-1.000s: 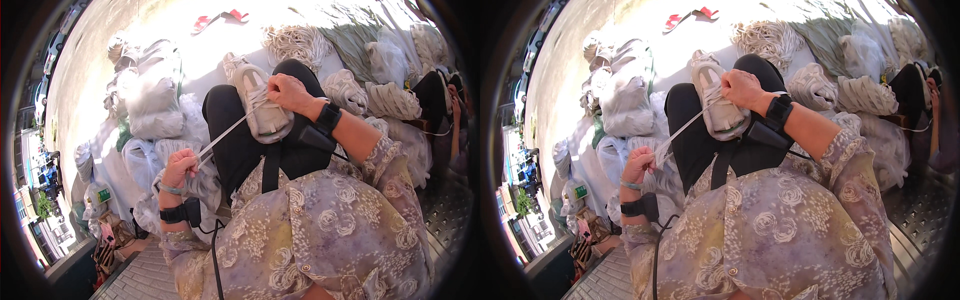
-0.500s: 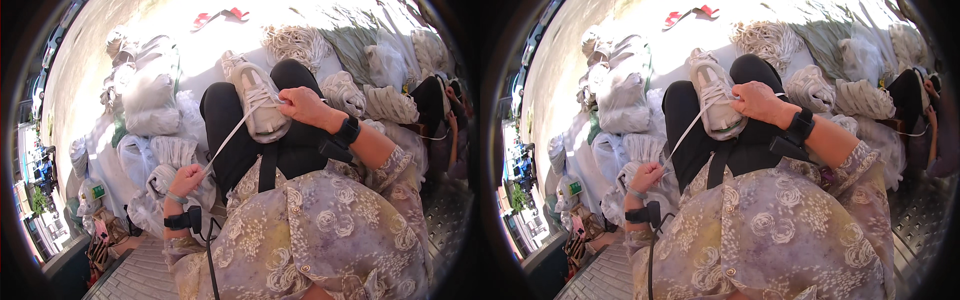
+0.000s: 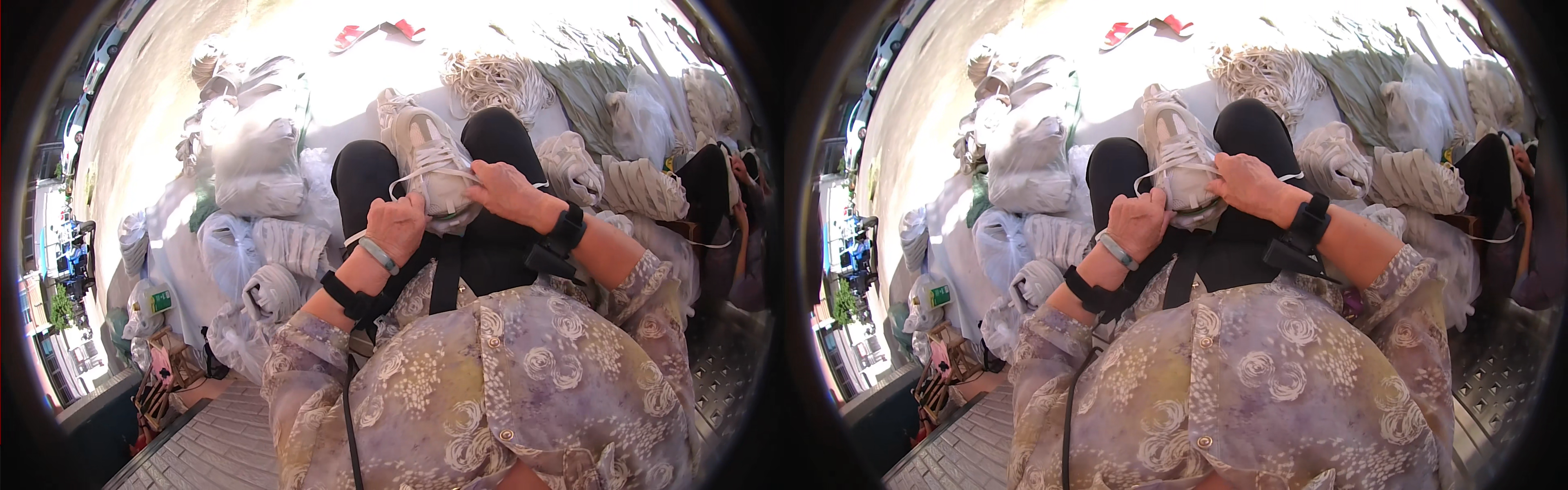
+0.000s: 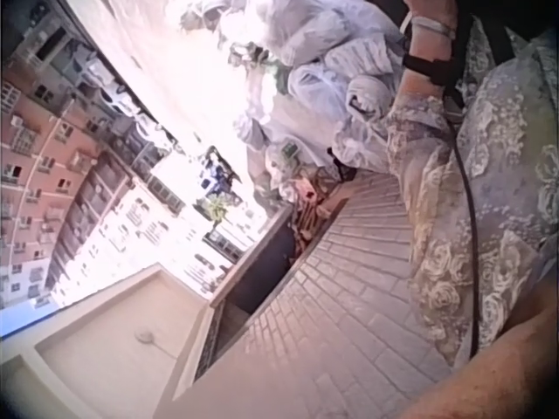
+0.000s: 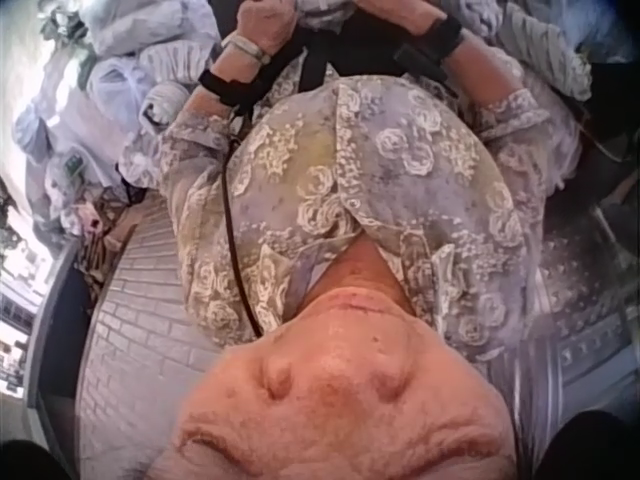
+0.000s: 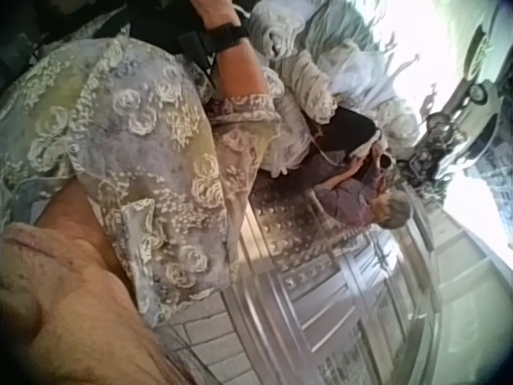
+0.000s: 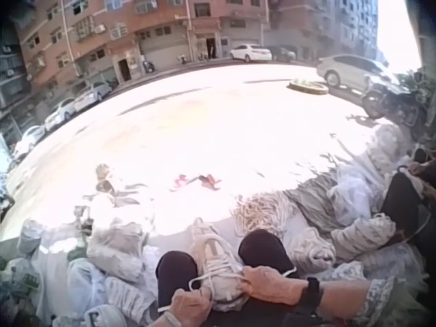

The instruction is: Lacing new white sneakers while sitting on the ground.

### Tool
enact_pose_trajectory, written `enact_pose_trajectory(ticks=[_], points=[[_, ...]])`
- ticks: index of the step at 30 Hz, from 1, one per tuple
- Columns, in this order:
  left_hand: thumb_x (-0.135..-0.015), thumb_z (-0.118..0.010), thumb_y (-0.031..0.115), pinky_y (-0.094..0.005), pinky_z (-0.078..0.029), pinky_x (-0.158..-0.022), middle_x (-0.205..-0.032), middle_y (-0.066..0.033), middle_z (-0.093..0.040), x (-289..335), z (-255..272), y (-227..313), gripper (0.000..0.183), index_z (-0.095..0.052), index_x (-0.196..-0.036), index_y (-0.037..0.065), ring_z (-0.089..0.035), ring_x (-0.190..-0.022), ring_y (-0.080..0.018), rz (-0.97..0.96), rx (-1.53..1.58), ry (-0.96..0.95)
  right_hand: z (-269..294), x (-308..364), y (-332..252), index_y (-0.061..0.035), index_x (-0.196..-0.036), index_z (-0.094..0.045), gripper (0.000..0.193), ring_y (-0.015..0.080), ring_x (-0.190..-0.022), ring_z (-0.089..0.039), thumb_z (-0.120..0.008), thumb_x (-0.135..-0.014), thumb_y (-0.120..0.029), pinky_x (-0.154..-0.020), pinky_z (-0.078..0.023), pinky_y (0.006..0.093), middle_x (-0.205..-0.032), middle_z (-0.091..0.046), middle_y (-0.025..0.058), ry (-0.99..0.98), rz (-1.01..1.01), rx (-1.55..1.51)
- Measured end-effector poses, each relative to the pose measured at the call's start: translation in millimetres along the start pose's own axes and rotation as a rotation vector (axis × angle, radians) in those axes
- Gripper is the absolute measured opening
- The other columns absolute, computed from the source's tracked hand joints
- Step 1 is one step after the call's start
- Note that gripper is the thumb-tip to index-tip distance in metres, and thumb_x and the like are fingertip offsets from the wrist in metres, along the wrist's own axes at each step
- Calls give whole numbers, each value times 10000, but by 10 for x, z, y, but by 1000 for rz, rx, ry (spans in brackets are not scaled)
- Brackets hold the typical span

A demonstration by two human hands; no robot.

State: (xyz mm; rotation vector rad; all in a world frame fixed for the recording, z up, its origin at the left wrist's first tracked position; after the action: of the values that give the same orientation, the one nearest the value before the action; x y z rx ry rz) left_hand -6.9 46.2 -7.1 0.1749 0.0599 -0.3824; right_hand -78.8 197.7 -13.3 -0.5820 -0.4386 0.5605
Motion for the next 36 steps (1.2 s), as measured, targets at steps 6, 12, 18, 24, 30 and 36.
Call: enact_pose_trajectory(ticks=[6, 12, 18, 24, 30, 36], points=[[-780, -627, 264, -415, -462, -526, -609, -117, -592, -194, 38, -230, 245, -498, -822, 59, -604, -578, -310, 102, 46, -99, 119, -279, -40, 44, -794, -547, 255, 400, -786, -596, -613, -781, -203, -705, -461, 451, -765, -604, 248, -57, -34, -43], [-783, -551, 159, -424, -498, -533, -584, -168, -596, -118, -100, -131, 175, -497, -780, -7, -619, -568, -345, 172, 144, -160, -53, -187, 21, 50, -803, -548, 236, 379, -779, -615, -593, -790, -181, -694, -479, 446, -754, -610, 240, -69, 67, 104], [-779, -540, 137, -443, -475, -523, -585, -167, -578, 14, -218, -62, 134, -481, -789, 17, -602, -572, -349, 87, 135, -187, -194, -61, -71, 31, -838, -546, 220, 365, -787, -623, -600, -790, -177, -689, -493, 427, -752, -622, 217, -211, 150, 199], [-763, -567, 156, -435, -476, -547, -637, -184, -592, -5, -138, -92, 152, -511, -812, 24, -601, -626, -363, 179, 161, -245, -211, -91, -28, 25, -831, -541, 225, 375, -784, -616, -614, -781, -183, -701, -485, 433, -747, -624, 202, -229, 183, 222], [-778, -622, 97, -249, -407, -540, -569, -23, -496, 148, 262, -597, 239, -592, -1010, 49, -494, -553, -89, 385, 817, -116, 150, 67, 111, -15, -850, -534, 201, 388, -766, -584, -622, -759, -172, -667, -451, 452, -733, -594, 207, -62, 147, -71], [-767, -624, 81, -282, -430, -547, -598, -78, -529, 642, 615, -1076, 242, -616, -1007, 47, -518, -542, -117, 476, 543, 42, 581, 370, 142, -57, -910, -550, 180, 345, -740, -586, -617, -767, -143, -624, -452, 431, -757, -585, 118, 209, 211, 119]])
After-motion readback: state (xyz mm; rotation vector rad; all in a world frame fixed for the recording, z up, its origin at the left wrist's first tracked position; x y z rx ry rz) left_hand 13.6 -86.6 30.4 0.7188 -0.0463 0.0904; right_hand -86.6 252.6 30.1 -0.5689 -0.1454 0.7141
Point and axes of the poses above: each hand's wrist, its own x-axis away from the middle knuckle, its own z-axis out of the back of the hand, y = z × x, the point moved 6 cm from there along -x, towards the middle knuckle
